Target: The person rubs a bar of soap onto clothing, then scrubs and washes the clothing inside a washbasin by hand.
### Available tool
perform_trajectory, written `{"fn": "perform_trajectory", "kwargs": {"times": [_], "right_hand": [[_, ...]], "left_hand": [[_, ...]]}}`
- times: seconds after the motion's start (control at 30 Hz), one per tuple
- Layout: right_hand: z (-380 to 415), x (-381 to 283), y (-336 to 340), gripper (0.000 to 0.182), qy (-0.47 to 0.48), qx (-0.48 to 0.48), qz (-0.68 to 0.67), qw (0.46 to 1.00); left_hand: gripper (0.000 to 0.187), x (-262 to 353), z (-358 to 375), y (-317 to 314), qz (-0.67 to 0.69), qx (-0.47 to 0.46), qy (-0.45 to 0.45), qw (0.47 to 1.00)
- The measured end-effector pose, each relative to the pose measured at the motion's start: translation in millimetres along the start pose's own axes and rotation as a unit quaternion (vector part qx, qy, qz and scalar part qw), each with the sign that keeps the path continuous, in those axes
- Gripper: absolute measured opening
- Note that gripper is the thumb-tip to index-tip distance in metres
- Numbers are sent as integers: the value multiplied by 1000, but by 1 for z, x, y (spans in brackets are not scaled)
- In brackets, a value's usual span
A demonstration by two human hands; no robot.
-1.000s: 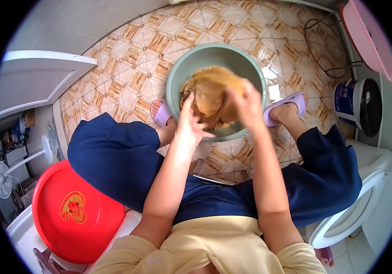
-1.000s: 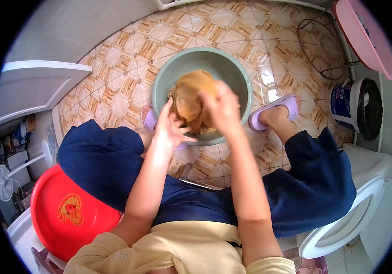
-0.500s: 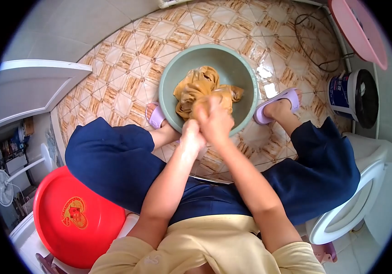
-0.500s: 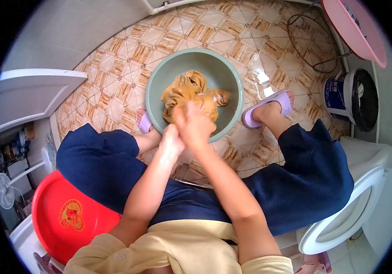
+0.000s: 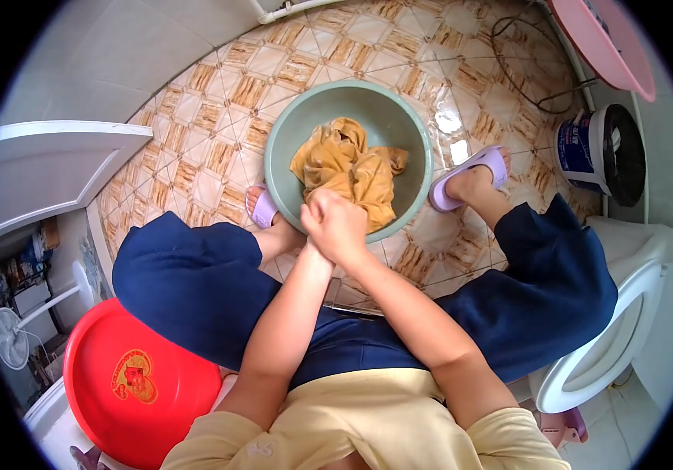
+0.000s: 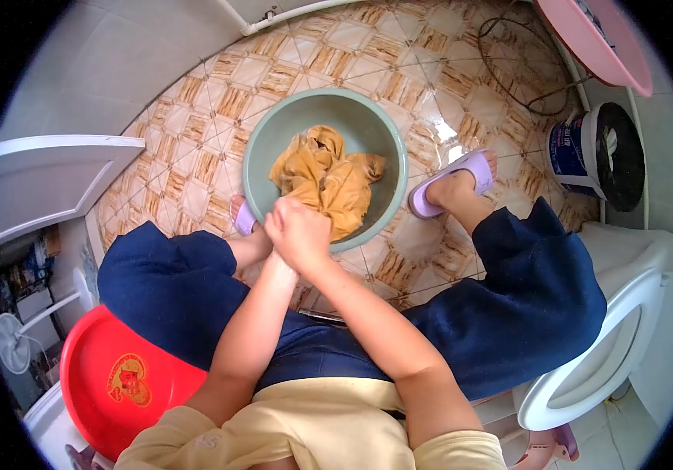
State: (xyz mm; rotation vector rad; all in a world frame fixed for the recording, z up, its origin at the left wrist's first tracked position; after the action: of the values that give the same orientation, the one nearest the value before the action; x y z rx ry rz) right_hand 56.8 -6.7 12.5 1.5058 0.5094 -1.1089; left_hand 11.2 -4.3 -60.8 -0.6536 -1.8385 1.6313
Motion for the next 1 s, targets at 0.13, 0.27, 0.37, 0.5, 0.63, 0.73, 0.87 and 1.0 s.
{"fn": "perform_trajectory", "kwargs": {"times": [0.13, 0.27, 0.37, 0.5, 0.63, 0.73, 0.87, 1.0], "right_hand": [[-44, 62, 6, 19, -63, 23, 91, 994], [-60, 140, 55, 26, -142, 75, -198, 967], [-53, 137, 61, 44, -184, 28, -440, 879], [-40, 94, 12, 48, -174, -130, -633, 743], [-37, 55, -5, 28, 55, -52, -178, 981], [-27, 26, 12, 28, -42, -44, -120, 991], [-55, 80, 27, 36, -169, 57, -220, 959], [-66, 130, 87, 54, -246, 0, -24, 969]], "left_hand": [[27, 23, 24, 17, -505, 507, 129, 686], [38, 45, -6, -38, -583, 419, 21, 696], [49, 58, -21, -90, -291, 467, 45, 834], [47, 63, -23, -77, -205, 425, 23, 881], [43, 65, -11, -28, -208, 392, 18, 896], [42, 68, 3, 6, -218, 360, 5, 907], [42, 91, -18, -96, -258, 353, 3, 900], [36, 120, -31, -145, -441, 364, -72, 817]]}}
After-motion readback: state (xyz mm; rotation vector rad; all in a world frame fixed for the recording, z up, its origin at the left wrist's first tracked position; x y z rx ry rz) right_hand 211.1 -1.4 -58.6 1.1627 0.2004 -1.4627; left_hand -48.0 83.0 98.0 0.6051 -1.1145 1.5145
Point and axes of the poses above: each hand's wrist, its own z-axis away from the middle knuckle, its own y-axis out of the back of the hand, x = y × z, the point moved 3 cm from there along -z, towards the middle knuckle, and after that the axes turned 5 degrees about -z, right-handed, at the moved point
